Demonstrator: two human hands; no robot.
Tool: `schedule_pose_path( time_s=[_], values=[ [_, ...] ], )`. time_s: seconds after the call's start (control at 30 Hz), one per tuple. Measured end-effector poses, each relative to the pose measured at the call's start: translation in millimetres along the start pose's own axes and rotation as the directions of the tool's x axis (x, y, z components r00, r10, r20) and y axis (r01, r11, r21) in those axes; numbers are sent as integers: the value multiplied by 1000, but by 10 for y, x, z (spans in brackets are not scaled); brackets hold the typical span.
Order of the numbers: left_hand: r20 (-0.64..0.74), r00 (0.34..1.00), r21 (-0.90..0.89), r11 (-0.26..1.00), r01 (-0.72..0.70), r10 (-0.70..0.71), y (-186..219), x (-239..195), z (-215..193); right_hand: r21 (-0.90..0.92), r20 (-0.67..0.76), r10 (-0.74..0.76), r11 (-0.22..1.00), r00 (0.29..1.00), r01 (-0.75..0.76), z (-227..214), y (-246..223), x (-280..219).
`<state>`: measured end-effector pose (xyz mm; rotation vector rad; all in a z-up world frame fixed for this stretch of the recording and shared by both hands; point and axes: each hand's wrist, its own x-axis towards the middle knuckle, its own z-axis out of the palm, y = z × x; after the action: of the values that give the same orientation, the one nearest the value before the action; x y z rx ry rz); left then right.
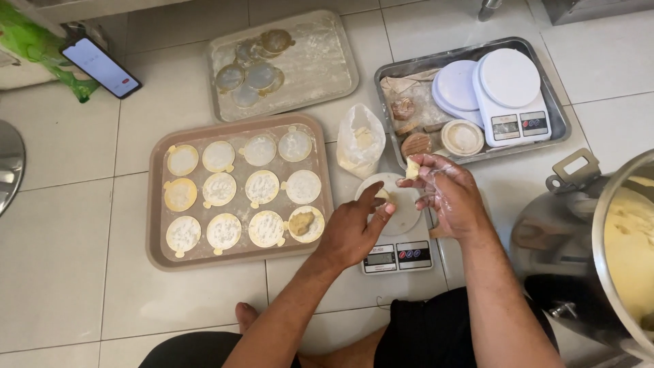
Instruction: The person scoops dough from a large metal bowl, weighs portions on a digital scale, and places them into a tray of circular molds. The person repeats this process for multiple portions.
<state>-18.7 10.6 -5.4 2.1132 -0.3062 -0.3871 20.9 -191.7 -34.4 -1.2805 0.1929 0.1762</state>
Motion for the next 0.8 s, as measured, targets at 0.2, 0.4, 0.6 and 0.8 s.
schedule_pose_path(
  time_s=[0.2, 0.4, 0.6, 0.8],
  values=[
    [-103, 995, -120, 993, -24, 12, -64, 77, 14, -83, 34, 25, 996, 999, -22, -110, 160, 123],
    [-175, 974, -307, 948, 82, -141, -314, 129, 76, -82, 56, 18, 997, 998, -13, -112, 208, 131],
    [-171, 931, -643, 753, 142, -321, -385, 209, 208, -81, 201, -7, 996, 980, 24, 8, 171, 29],
    [-172, 917, -733, 669, 125, -361, -329, 228, 237, -100, 325, -21, 993, 946, 56, 0, 256, 35]
  ],
)
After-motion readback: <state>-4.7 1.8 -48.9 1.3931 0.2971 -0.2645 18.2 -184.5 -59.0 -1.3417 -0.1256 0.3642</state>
